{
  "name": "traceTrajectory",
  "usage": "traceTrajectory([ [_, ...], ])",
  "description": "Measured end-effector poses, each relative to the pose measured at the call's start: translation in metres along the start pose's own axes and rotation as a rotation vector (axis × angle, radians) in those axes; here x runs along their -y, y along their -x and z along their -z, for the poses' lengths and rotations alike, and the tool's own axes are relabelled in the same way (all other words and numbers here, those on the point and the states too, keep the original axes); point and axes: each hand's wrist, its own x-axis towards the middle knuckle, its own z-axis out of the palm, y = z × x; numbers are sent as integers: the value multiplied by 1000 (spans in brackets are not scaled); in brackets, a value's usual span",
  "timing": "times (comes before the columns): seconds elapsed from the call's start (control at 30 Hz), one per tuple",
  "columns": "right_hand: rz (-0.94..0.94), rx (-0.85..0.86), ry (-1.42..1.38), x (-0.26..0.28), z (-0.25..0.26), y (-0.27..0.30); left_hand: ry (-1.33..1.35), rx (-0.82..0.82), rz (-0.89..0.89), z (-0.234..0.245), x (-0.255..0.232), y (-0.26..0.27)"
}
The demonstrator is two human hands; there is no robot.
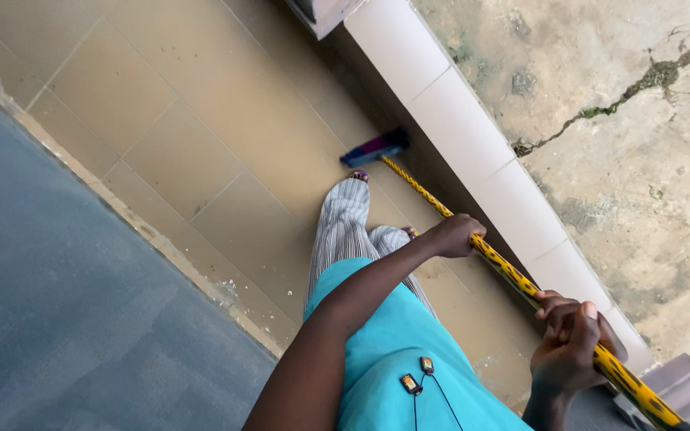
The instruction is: The person sweeps a tiled floor using a broom, pushing debris along the length of a balcony and around a pillar.
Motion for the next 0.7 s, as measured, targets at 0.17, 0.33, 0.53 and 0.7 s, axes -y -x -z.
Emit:
traceTrajectory([
  [0.17,124,290,-140,-14,-24,-23,-65,-225,70,37,46,18],
  [0.33,35,497,-45,-61,-69,-35,-104,-261,106,32,86,32],
  [0.53,-110,382,137,-49,-53,-14,-125,-52,-26,-20,84,33],
  [0.7,-89,339,-35,-20,-28,-17,-135,221,189,17,26,14],
])
